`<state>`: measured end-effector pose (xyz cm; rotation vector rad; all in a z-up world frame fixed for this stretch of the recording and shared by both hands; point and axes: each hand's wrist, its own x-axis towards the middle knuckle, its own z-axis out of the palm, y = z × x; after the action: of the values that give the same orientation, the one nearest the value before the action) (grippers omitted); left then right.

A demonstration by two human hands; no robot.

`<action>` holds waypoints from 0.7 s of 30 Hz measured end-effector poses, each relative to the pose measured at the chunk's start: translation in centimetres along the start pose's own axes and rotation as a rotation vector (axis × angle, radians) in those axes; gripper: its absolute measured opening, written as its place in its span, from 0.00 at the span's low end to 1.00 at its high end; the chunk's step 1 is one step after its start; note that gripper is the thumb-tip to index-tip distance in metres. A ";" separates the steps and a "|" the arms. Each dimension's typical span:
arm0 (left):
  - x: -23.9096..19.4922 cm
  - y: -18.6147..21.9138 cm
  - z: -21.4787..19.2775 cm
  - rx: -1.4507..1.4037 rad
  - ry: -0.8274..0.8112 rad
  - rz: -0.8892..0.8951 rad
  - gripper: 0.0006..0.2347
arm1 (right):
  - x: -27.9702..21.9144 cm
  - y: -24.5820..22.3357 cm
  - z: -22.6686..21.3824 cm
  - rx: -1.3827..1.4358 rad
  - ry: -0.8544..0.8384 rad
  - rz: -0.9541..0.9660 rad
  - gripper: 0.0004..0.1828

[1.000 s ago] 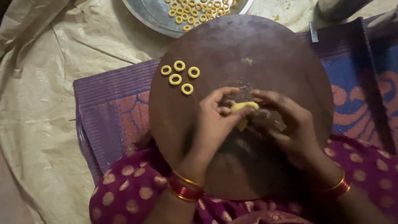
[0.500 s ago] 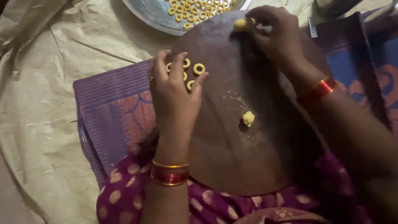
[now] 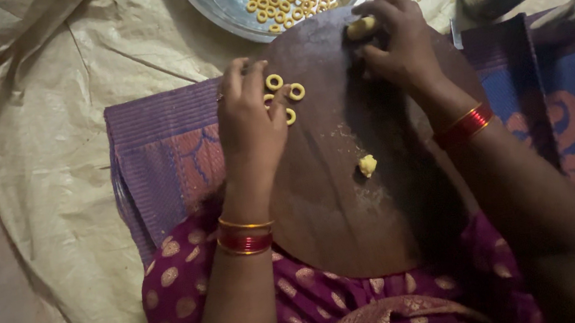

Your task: The person rolls small pieces of yellow dough into thin strips on a wooden board, then joins the ends to form rings. The rings are placed on the board as they are completed.

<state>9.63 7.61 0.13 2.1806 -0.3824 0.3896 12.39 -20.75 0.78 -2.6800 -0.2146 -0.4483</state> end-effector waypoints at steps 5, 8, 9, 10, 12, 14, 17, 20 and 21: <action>-0.3 0.4 1.4 0.132 -0.086 0.057 0.23 | -3.2 -2.7 -0.6 -0.187 0.120 0.026 0.32; -0.2 1.1 2.4 0.219 -0.146 0.120 0.26 | -9.1 -6.8 -0.7 -0.091 0.026 -0.020 0.26; -0.3 1.6 2.7 0.226 -0.179 0.131 0.27 | -11.1 -8.2 -1.1 -0.097 -0.060 -0.025 0.25; -0.6 2.0 3.0 0.228 -0.210 0.157 0.27 | -12.8 -9.3 -1.3 -0.092 -0.065 -0.061 0.23; -1.3 3.0 3.3 0.230 -0.272 0.211 0.29 | -15.0 -10.6 -1.8 -0.048 -0.073 -0.098 0.19; -1.7 3.9 3.6 0.271 -0.336 0.223 0.30 | -16.0 -11.0 -2.4 0.028 -0.081 -0.098 0.15; -2.1 4.5 3.7 0.314 -0.366 0.274 0.31 | -16.5 -10.5 -3.7 0.001 0.052 -0.035 0.13; -2.5 4.5 4.1 0.335 -0.373 0.319 0.30 | -17.3 -10.1 -4.6 0.023 -0.097 -0.028 0.24; -2.5 4.3 4.2 0.341 -0.376 0.332 0.30 | -17.8 -10.5 -4.6 -0.010 -0.139 -0.023 0.27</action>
<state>6.17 2.02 -0.28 2.5314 -0.9534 0.2320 -7.84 -14.67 2.55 -2.7232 -0.2841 -0.2709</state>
